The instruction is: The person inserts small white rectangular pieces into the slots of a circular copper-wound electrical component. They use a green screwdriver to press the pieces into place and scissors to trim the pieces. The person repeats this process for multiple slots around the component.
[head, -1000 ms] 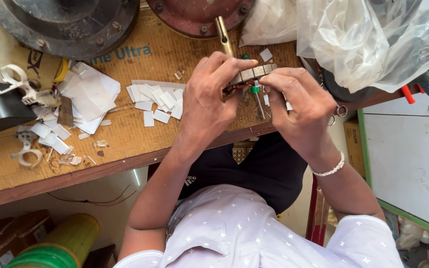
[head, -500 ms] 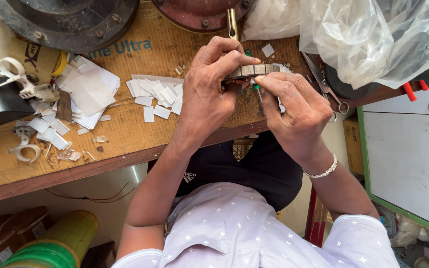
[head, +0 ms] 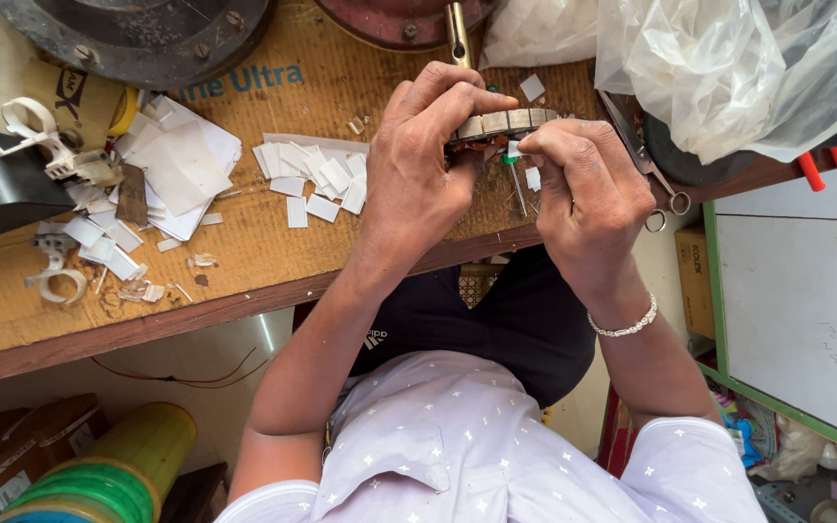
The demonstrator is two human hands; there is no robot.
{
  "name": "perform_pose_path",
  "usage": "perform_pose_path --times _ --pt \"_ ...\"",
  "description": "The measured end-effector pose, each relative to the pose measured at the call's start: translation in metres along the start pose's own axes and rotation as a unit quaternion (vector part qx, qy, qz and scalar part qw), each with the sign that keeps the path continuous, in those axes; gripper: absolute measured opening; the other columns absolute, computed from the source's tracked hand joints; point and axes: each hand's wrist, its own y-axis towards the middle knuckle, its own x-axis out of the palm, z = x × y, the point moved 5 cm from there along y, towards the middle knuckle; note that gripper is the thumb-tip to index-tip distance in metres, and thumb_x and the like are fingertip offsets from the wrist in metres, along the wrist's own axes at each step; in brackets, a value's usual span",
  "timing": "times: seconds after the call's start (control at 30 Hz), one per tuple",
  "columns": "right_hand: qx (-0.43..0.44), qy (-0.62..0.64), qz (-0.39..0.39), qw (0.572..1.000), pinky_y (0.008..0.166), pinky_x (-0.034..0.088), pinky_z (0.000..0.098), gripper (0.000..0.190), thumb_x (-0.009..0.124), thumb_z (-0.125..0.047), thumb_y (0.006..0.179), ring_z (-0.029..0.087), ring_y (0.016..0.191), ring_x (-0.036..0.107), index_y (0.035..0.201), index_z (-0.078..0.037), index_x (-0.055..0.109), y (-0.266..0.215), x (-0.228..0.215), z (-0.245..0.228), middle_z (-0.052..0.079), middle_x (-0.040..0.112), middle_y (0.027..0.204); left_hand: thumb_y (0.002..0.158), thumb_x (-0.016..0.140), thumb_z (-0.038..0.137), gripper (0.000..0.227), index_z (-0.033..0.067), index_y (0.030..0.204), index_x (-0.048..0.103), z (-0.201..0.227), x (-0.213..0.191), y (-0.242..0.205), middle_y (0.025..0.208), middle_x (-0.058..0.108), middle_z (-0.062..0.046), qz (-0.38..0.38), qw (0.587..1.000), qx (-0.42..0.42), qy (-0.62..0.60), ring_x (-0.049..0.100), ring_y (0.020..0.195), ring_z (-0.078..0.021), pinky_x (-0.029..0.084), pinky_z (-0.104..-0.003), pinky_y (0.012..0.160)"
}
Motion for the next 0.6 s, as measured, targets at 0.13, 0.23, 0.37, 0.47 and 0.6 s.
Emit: perform_pose_path --times 0.13,0.23,0.37,0.47,0.6 --pt "0.005 0.004 0.006 1.0 0.078 0.059 0.0316 0.02 0.072 0.015 0.101 0.022 0.091 0.07 0.114 0.0 0.068 0.003 0.003 -0.0024 0.011 0.068 0.107 0.076 0.07 -0.011 0.042 0.0114 0.112 0.073 0.0002 -0.0012 0.0015 0.117 0.063 0.001 -0.001 1.0 0.001 -0.004 0.063 0.108 -0.0206 0.057 -0.035 0.092" --pt "0.01 -0.011 0.009 1.0 0.077 0.059 0.0317 0.019 0.074 0.012 0.102 0.022 0.089 0.07 0.113 -0.002 0.069 0.0026 0.0038 -0.0038 0.011 0.068 0.105 0.076 0.069 -0.011 0.042 0.0112 0.111 0.073 -0.0003 -0.0003 0.0018 0.118 0.063 0.001 -0.001 1.0 0.001 -0.002 0.063 0.107 -0.0208 0.056 -0.036 0.092" --pt "0.008 -0.017 0.009 1.0 0.079 0.059 0.0316 0.018 0.077 0.009 0.104 0.022 0.091 0.071 0.115 -0.003 0.069 0.0025 0.005 -0.0053 0.01 0.07 0.106 0.078 0.069 -0.01 0.04 0.0128 0.111 0.073 -0.0013 0.001 0.0021 0.118 0.063 0.002 -0.001 1.0 0.006 -0.003 0.062 0.105 -0.0199 0.057 -0.034 0.091" --pt "0.0 -0.018 0.024 1.0 0.083 0.061 0.0326 0.021 0.077 0.009 0.103 0.023 0.094 0.072 0.12 -0.003 0.07 0.0008 0.0061 -0.0075 0.012 0.071 0.109 0.083 0.071 -0.008 0.037 0.0126 0.113 0.073 -0.0042 0.0016 -0.0012 0.115 0.063 0.003 -0.003 1.0 -0.004 -0.005 0.061 0.103 -0.0195 0.056 -0.035 0.089" --pt "-0.006 -0.03 0.034 0.999 0.086 0.062 0.033 0.022 0.076 0.011 0.103 0.025 0.101 0.074 0.119 -0.002 0.07 0.001 0.0057 -0.0096 0.012 0.073 0.111 0.085 0.075 -0.004 0.04 0.0153 0.12 0.071 -0.0011 0.0015 -0.0016 0.113 0.062 0.001 0.001 1.0 0.025 0.012 0.06 0.105 -0.0207 0.056 -0.036 0.092"
